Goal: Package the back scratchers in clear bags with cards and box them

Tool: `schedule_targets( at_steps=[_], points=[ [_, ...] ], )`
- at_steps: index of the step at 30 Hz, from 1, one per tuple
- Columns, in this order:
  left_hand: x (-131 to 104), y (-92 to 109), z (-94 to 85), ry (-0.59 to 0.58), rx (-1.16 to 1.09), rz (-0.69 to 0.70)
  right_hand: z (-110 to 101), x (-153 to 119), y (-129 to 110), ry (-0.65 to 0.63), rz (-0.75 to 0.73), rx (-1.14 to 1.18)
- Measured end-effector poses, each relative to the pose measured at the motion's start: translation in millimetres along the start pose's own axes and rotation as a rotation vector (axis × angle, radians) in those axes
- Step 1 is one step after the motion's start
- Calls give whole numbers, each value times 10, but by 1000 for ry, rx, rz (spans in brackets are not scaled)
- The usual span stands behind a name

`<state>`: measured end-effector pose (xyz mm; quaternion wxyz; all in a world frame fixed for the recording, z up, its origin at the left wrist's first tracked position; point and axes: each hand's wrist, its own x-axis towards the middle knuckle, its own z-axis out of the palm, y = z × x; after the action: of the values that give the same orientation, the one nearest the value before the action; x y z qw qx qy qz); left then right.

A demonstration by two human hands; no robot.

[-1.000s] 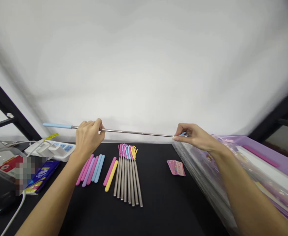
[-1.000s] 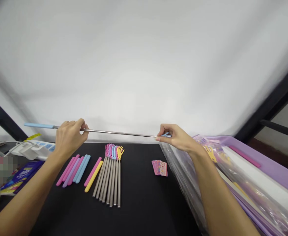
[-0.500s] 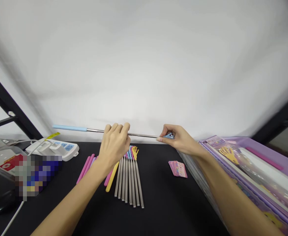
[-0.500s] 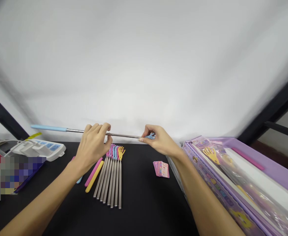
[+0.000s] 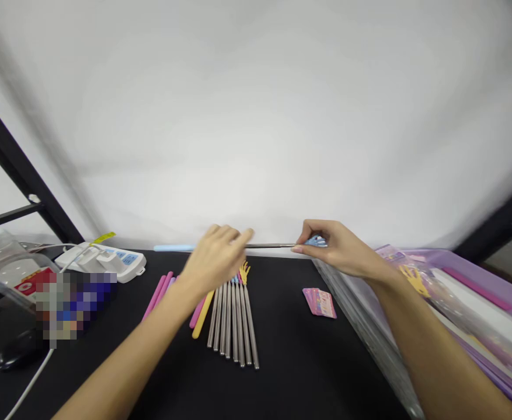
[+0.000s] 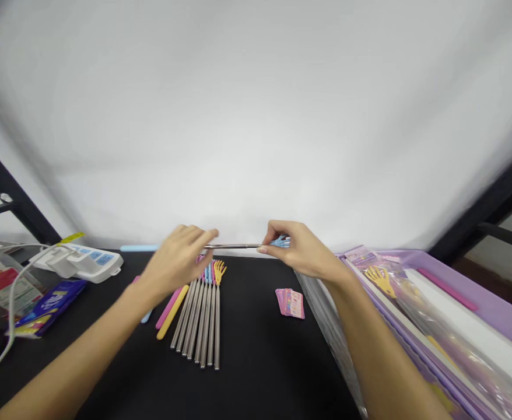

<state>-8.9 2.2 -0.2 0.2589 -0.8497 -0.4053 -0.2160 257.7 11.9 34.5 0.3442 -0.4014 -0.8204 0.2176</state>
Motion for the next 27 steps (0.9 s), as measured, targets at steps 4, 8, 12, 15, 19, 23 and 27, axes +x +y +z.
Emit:
schedule_targets(
  at_steps=[4, 8, 12, 15, 19, 23, 27],
  points=[
    [-160, -464, -11, -50, 149, -236, -230, -100, 121, 54, 63, -24],
    [-240, -525, -6, -49, 137, -322, -232, -113, 170, 38, 77, -18],
    [-135, -158, 15, -104, -2, -265, 56, -21, 56, -34, 15, 11],
    [-63, 97, 54, -128, -13, -313, 303, 44, -56, -9, 27, -39],
    [-63, 143, 27, -107, -23, -284, 408, 60, -99, 15, 25, -36],
    [-60, 41, -76, -107, -103, -148, 339, 60, -67, 27, 10, -40],
    [-28, 15, -91, -187, -163, 17, 202, 50, -41, -70, -14, -42]
  ],
)
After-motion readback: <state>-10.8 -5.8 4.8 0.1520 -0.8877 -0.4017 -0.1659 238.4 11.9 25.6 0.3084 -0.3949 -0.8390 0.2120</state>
